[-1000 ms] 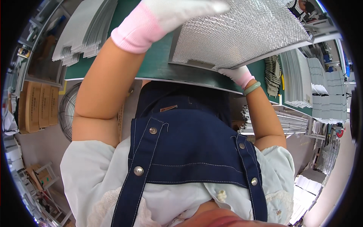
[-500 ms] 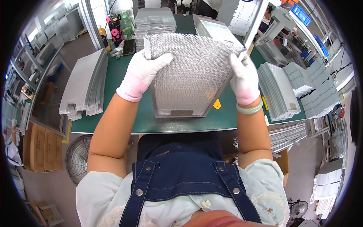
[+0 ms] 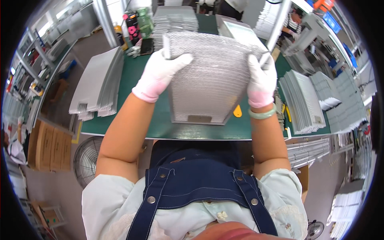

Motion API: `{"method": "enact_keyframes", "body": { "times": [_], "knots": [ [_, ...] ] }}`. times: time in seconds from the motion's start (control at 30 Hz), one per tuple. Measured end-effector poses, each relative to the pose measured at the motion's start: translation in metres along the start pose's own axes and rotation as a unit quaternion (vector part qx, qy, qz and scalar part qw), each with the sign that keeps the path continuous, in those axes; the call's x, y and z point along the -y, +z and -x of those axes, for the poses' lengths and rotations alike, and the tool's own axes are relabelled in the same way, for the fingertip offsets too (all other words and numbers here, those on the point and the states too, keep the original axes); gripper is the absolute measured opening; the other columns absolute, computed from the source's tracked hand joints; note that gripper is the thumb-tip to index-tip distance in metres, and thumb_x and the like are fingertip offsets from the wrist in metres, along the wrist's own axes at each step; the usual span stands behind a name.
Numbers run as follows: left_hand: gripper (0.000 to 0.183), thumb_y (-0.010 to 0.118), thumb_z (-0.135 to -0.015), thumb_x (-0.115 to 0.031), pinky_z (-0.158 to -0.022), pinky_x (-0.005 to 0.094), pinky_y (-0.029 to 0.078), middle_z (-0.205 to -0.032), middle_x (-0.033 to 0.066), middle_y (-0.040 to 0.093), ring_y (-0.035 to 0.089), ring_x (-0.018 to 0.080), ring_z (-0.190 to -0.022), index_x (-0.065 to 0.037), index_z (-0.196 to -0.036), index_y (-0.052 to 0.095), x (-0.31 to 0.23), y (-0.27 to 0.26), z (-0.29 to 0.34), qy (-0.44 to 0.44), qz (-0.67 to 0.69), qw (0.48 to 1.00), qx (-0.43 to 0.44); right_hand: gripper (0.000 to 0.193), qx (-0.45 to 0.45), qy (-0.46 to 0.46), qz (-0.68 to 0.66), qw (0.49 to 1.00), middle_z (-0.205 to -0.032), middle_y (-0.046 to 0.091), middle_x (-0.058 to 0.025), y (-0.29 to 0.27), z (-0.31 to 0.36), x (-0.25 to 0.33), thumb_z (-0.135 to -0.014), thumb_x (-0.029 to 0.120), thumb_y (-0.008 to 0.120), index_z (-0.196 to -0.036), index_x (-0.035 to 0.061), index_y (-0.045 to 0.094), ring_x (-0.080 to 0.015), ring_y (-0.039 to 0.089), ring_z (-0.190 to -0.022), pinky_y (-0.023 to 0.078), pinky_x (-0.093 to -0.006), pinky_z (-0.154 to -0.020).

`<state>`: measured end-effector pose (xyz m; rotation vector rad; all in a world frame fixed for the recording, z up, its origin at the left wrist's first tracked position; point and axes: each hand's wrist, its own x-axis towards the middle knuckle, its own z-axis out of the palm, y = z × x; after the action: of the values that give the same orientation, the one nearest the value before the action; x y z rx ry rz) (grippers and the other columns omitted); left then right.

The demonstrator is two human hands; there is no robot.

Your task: The person assembles rectangular mesh filters by hand. They place a mesh sheet into a frame, insert a small plastic component, and use a handheld stapler to secure the mesh to the frame. The person then stacks the completed unit and repeats the process with new materials.

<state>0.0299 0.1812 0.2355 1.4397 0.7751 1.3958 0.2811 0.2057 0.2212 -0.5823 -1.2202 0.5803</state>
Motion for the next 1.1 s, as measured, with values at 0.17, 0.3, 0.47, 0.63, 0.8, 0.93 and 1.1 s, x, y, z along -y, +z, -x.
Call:
{"method": "enact_keyframes", "body": {
  "times": [0.17, 0.3, 0.47, 0.63, 0.8, 0.93, 1.1],
  "knots": [
    [0.040, 0.075, -0.088, -0.019, -0.090, 0.0285, 0.049, -0.110, 0.0053, 0.069, 0.063, 0.0119, -0.098, 0.002, -0.120, 0.064, 0.005, -0.002, -0.003, 0.002, -0.020, 1.000, -0.007, 0.079, 0.091, -0.045, -0.018, 0.995, -0.119, 0.054, -0.0046, -0.006, -0.016, 0.010, -0.082, 0.006, 0.077, -0.149, -0.0006, 0.036, -0.0069, 0.046, -0.088, 0.043, -0.0195, -0.080],
    [0.041, 0.075, -0.088, -0.019, -0.091, 0.0287, 0.049, -0.111, 0.0054, 0.069, 0.062, 0.0123, -0.099, 0.002, -0.121, 0.063, 0.005, -0.002, -0.001, -0.005, -0.017, 1.000, -0.008, 0.070, 0.213, -0.030, 0.110, 0.970, -0.128, 0.058, -0.0086, -0.032, -0.038, 0.023, -0.080, 0.002, 0.077, -0.143, 0.0002, 0.045, -0.0134, 0.058, -0.111, 0.049, -0.0246, -0.091],
    [0.042, 0.074, -0.088, -0.017, -0.092, 0.0288, 0.049, -0.113, 0.0057, 0.068, 0.062, 0.0126, -0.099, 0.002, -0.123, 0.062, 0.004, -0.002, 0.000, 0.001, -0.022, 1.000, 0.000, 0.045, 0.281, 0.013, 0.083, 0.956, -0.115, 0.067, -0.0066, -0.036, -0.054, 0.041, -0.082, -0.001, 0.076, -0.125, 0.0010, 0.062, -0.0138, 0.063, -0.103, 0.051, -0.0261, -0.090],
    [0.040, 0.074, -0.089, -0.017, -0.092, 0.0287, 0.048, -0.113, 0.0055, 0.068, 0.062, 0.0125, -0.099, 0.002, -0.122, 0.063, 0.002, -0.003, 0.000, -0.010, 0.002, 1.000, 0.007, 0.033, 0.303, 0.039, 0.095, 0.947, -0.100, 0.071, -0.0051, -0.034, -0.070, 0.053, -0.082, 0.002, 0.077, -0.113, 0.0013, 0.069, -0.0084, 0.064, -0.090, 0.052, -0.0237, -0.083],
    [0.037, 0.073, -0.089, -0.016, -0.091, 0.0289, 0.049, -0.111, 0.0058, 0.069, 0.062, 0.0124, -0.098, 0.002, -0.120, 0.064, 0.000, -0.002, -0.001, -0.006, 0.000, 1.000, 0.008, 0.029, 0.339, 0.062, 0.231, 0.910, -0.093, 0.069, -0.0028, -0.036, -0.090, 0.056, -0.083, 0.003, 0.076, -0.110, 0.0003, 0.070, -0.0075, 0.061, -0.079, 0.048, -0.0226, -0.070],
    [0.036, 0.072, -0.089, -0.014, -0.089, 0.0291, 0.050, -0.109, 0.0058, 0.069, 0.063, 0.0127, -0.096, 0.002, -0.120, 0.065, 0.001, -0.005, 0.000, -0.014, 0.022, 1.000, 0.012, 0.030, 0.318, 0.111, 0.083, 0.938, -0.102, 0.067, -0.0064, -0.005, -0.069, 0.070, -0.082, 0.004, 0.076, -0.111, 0.0009, 0.069, -0.0112, 0.063, -0.088, 0.050, -0.0261, -0.080],
    [0.036, 0.072, -0.089, -0.014, -0.089, 0.0292, 0.050, -0.110, 0.0061, 0.069, 0.063, 0.0131, -0.097, 0.002, -0.120, 0.065, 0.000, -0.005, 0.002, -0.026, 0.023, 0.999, 0.014, 0.035, 0.411, 0.056, 0.198, 0.888, -0.102, 0.068, -0.0044, -0.007, -0.081, 0.069, -0.081, 0.002, 0.075, -0.115, -0.0013, 0.067, -0.0106, 0.063, -0.092, 0.050, -0.0246, -0.082]
  ]
}}
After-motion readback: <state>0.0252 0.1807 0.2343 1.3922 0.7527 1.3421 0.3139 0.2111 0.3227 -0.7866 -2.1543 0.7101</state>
